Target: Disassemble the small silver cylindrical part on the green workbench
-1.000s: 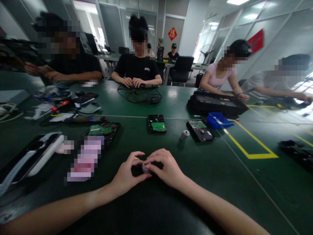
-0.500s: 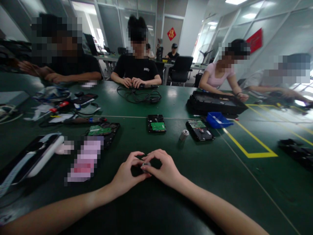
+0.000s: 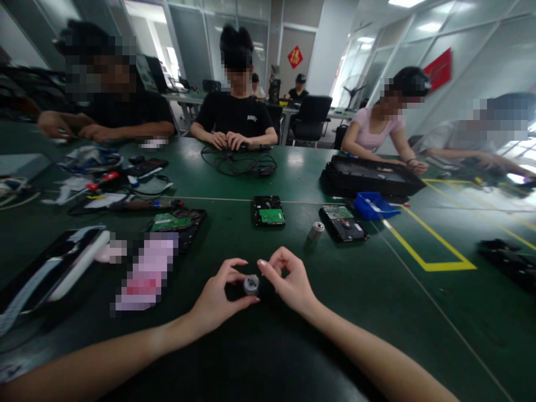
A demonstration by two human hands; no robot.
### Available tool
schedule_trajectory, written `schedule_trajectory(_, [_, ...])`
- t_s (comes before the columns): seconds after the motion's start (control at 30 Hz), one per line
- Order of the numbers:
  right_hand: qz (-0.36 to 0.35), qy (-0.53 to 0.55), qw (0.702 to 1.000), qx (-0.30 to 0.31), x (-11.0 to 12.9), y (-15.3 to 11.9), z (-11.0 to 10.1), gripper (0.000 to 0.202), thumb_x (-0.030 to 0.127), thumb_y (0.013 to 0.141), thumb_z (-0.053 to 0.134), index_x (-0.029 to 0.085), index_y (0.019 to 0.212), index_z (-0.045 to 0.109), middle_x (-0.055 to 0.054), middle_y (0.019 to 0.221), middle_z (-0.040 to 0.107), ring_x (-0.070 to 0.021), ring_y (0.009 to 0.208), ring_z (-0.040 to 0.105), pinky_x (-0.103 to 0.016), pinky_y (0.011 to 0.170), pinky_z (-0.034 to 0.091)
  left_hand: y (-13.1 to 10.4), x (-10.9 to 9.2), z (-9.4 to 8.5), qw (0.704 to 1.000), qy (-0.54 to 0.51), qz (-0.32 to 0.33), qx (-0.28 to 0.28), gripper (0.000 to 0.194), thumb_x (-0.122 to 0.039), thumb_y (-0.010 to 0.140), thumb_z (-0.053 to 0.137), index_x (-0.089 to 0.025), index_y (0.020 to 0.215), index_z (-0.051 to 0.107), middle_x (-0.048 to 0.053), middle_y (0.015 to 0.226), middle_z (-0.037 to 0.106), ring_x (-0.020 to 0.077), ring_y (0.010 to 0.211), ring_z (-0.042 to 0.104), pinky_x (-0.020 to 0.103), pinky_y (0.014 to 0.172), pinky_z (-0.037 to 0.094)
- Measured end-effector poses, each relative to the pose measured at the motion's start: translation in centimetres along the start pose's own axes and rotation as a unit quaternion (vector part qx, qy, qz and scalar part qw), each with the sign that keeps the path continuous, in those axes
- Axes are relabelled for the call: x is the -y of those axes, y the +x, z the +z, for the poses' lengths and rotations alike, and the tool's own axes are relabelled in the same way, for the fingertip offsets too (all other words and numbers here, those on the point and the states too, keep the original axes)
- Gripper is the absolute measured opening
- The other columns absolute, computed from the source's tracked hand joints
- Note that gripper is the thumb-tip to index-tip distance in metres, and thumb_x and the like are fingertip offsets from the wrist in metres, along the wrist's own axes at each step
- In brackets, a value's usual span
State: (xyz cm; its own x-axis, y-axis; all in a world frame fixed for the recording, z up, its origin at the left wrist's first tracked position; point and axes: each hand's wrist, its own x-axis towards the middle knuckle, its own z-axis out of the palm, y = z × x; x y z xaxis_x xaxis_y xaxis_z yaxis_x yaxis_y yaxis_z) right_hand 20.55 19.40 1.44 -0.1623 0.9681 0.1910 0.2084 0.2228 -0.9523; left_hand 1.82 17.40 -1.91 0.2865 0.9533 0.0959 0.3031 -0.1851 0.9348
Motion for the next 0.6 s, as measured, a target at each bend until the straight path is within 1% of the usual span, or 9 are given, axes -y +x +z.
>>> schedule_trajectory(0.07, [0.021, 0.029, 0.999, -0.021, 0.06, 0.16, -0.34, 0.034, 0.050, 0.088, 0.054, 0.020, 0.073, 0.048, 0.003, 0.059, 0.061, -0.0055, 0.035, 0.038, -0.019, 0.035, 0.032, 0.05, -0.02, -0.03, 1.000, 0.005, -0.002, -0.002, 0.066, -0.028, 0.066, 0.080, -0.025, 0.118, 0.041, 0.002, 0.097, 0.072, 0.0242, 0.098, 0.068, 0.043, 0.093, 0.048])
schedule_trajectory(0.1, [0.019, 0.042, 0.999, -0.025, 0.08, 0.18, -0.48, 0.035, 0.051, 0.089, 0.052, 0.020, 0.074, 0.048, 0.003, 0.060, 0.061, -0.0062, 0.036, 0.041, -0.019, 0.037, 0.035, 0.06, -0.03, -0.05, 1.000, 0.005, -0.001, -0.004, 0.066, -0.028, 0.066, 0.081, -0.025, 0.118, 0.041, 0.002, 0.097, 0.072, 0.0241, 0.098, 0.068, 0.043, 0.093, 0.048])
schedule_trajectory(0.2, [-0.012, 0.061, 0.998, 0.007, 0.21, -0.06, -0.68, 0.031, 0.050, 0.091, 0.049, 0.020, 0.082, 0.053, -0.001, 0.070, 0.066, -0.0134, 0.062, 0.063, -0.026, 0.065, 0.053, 0.05, -0.07, -0.11, 1.000, 0.001, 0.003, -0.005, 0.066, -0.027, 0.066, 0.081, -0.025, 0.118, 0.041, 0.001, 0.097, 0.072, 0.0232, 0.097, 0.069, 0.041, 0.091, 0.049])
schedule_trajectory(0.3, [-0.032, 0.051, 0.995, 0.080, 0.32, -0.55, -0.60, 0.031, 0.049, 0.092, 0.048, 0.020, 0.100, 0.057, -0.007, 0.096, 0.069, -0.0195, 0.094, 0.066, -0.035, 0.088, 0.051, 0.00, -0.05, -0.11, 1.000, -0.004, 0.007, -0.001, 0.065, -0.027, 0.067, 0.080, -0.025, 0.119, 0.041, 0.001, 0.096, 0.072, 0.0221, 0.096, 0.069, 0.039, 0.090, 0.049])
schedule_trajectory(0.37, [-0.036, 0.035, 0.996, 0.079, 0.30, -0.75, -0.55, 0.033, 0.049, 0.093, 0.047, 0.020, 0.096, 0.060, -0.006, 0.094, 0.069, -0.0181, 0.085, 0.068, -0.035, 0.086, 0.052, -0.03, -0.02, -0.10, 1.000, -0.004, 0.009, 0.000, 0.065, -0.027, 0.067, 0.080, -0.025, 0.119, 0.041, 0.001, 0.097, 0.072, 0.0217, 0.096, 0.069, 0.038, 0.091, 0.048])
schedule_trajectory(0.43, [-0.031, 0.034, 0.998, 0.030, 0.20, -0.75, -0.60, 0.033, 0.048, 0.094, 0.045, 0.019, 0.083, 0.059, -0.002, 0.077, 0.068, -0.0125, 0.058, 0.064, -0.032, 0.075, 0.054, -0.01, -0.03, -0.09, 1.000, 0.001, 0.010, 0.000, 0.066, -0.027, 0.066, 0.081, -0.025, 0.119, 0.041, 0.001, 0.097, 0.072, 0.0214, 0.096, 0.068, 0.038, 0.092, 0.047])
schedule_trajectory(0.5, [-0.031, 0.051, 0.998, -0.010, 0.16, -0.61, -0.76, 0.031, 0.046, 0.094, 0.045, 0.020, 0.080, 0.055, 0.002, 0.063, 0.065, -0.0111, 0.047, 0.058, -0.031, 0.069, 0.054, 0.05, -0.12, -0.12, 1.000, 0.007, 0.006, 0.001, 0.067, -0.027, 0.066, 0.081, -0.025, 0.119, 0.041, 0.000, 0.096, 0.072, 0.0214, 0.096, 0.068, 0.038, 0.092, 0.047])
schedule_trajectory(0.53, [-0.036, 0.061, 0.997, -0.016, 0.19, -0.55, -0.85, 0.028, 0.045, 0.095, 0.045, 0.020, 0.083, 0.054, 0.002, 0.062, 0.065, -0.0126, 0.052, 0.061, -0.031, 0.071, 0.054, 0.09, -0.19, -0.15, 1.000, 0.009, 0.003, 0.002, 0.067, -0.027, 0.066, 0.081, -0.025, 0.119, 0.041, 0.000, 0.095, 0.072, 0.0215, 0.096, 0.068, 0.037, 0.091, 0.047])
schedule_trajectory(0.6, [-0.048, 0.064, 0.997, 0.009, 0.35, -0.52, -1.00, 0.024, 0.042, 0.095, 0.045, 0.020, 0.095, 0.055, -0.003, 0.076, 0.071, -0.0169, 0.077, 0.068, -0.034, 0.081, 0.053, 0.17, -0.32, -0.20, 1.000, 0.011, -0.002, 0.003, 0.066, -0.027, 0.066, 0.081, -0.025, 0.119, 0.041, -0.001, 0.095, 0.072, 0.0218, 0.095, 0.068, 0.037, 0.090, 0.048])
